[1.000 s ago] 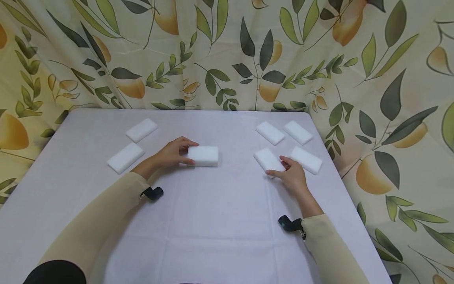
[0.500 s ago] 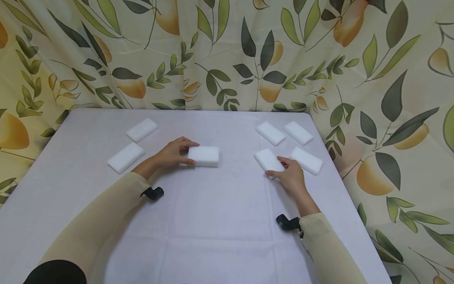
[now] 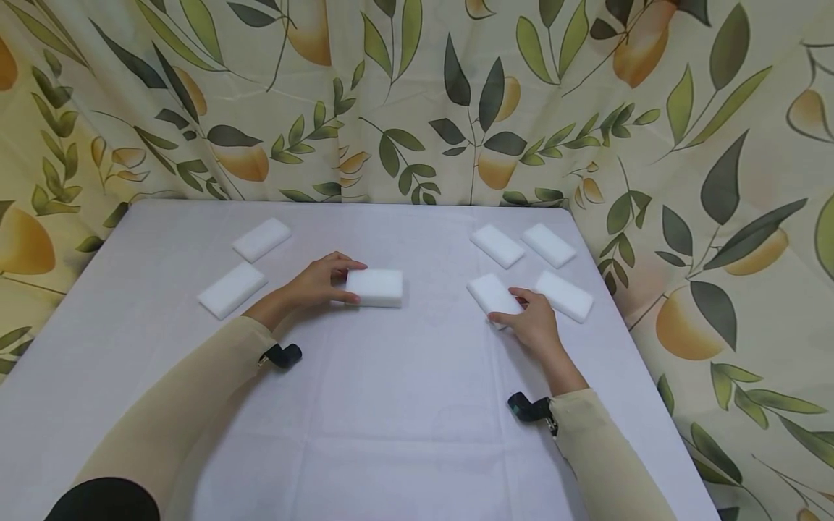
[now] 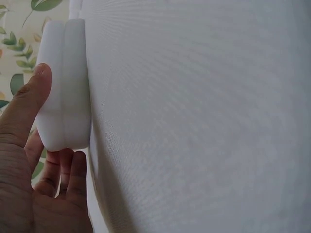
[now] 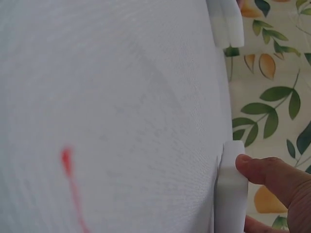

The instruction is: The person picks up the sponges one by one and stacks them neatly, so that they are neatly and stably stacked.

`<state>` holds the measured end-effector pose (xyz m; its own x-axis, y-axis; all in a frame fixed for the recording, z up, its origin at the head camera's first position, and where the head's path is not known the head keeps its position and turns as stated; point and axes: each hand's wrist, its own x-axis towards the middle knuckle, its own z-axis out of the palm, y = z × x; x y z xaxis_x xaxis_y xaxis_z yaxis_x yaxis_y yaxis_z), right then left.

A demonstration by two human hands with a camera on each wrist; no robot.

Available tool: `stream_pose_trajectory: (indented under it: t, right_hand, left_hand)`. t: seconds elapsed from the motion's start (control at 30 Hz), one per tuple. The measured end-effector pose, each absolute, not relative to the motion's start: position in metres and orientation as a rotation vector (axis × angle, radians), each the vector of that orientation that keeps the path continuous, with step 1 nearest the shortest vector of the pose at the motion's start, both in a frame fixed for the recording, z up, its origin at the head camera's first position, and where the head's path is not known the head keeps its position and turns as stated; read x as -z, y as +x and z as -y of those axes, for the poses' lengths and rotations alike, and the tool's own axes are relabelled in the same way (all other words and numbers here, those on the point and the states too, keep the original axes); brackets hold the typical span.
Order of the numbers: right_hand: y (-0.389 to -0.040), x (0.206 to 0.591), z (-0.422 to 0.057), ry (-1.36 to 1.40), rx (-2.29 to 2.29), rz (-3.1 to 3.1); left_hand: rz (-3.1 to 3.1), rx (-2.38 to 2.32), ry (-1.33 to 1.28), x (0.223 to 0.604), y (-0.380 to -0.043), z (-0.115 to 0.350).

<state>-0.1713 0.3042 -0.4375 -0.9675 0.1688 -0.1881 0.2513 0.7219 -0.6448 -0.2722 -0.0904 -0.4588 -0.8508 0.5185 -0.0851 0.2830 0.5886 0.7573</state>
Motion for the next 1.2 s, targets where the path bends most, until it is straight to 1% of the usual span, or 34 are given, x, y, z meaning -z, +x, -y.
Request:
stream_pose_trajectory:
  t: [0.47, 1.2]
  right_hand:
    - [-0.178, 0.434, -0.303, 0.350, 1.061, -2.810]
    - [-0.194, 0.421, -0.284, 0.310, 1.068, -2.768]
  left_hand:
    - [-2.512, -1.134, 0.641, 0.460, -0.273, 0.090]
    - [-2.506, -1.136, 0.653, 0.461, -0.273, 0.092]
